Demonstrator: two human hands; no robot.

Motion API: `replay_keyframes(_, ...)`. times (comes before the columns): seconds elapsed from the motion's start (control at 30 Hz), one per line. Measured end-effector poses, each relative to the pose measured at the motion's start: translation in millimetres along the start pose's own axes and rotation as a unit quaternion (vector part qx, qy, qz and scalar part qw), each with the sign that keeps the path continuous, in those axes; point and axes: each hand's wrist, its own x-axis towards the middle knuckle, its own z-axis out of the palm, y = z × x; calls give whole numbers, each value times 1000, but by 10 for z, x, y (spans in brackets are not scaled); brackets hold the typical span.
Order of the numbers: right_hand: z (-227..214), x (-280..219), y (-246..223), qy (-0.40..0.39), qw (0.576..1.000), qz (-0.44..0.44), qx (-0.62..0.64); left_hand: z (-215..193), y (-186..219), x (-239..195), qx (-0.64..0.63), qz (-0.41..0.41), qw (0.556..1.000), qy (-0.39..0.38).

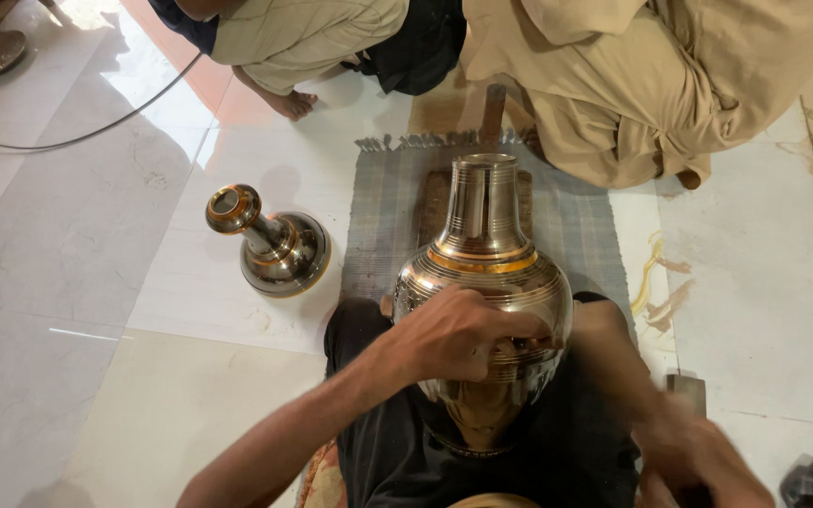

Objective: The person sits on the floor and uses a wooden mallet to repeatedly strike a metal chisel held against a large silver-colored metal vessel. The person rotates the vessel slightly to work on different sections of the body while maintaining the hammering rhythm.

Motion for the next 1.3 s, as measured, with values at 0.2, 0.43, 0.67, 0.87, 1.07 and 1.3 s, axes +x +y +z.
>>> replay_keyframes(0.2, 940, -278, 988, 36, 980, 123, 151, -98, -10, 82, 13, 87, 995, -56)
replay_keyframes(0.43, 1349, -163, 1157, -12, 954, 160, 252, -164, -54, 259, -26, 115, 989, -87)
replay_keyframes(0.67, 1394, -403, 963, 67, 973, 178, 134, -276, -40, 351, -50, 165, 979, -110)
replay_keyframes(0.87, 1221, -501, 1049, 71, 974, 198, 89, -345, 69, 282, -6, 111, 988, -107)
replay_keyframes(1.07, 886, -501, 926, 71, 976, 196, 57, -273, 111, 73, -5, 68, 997, -30)
replay_keyframes(1.3, 315, 66, 80, 79, 988, 121, 57, -30, 49, -148, -35, 63, 992, 101)
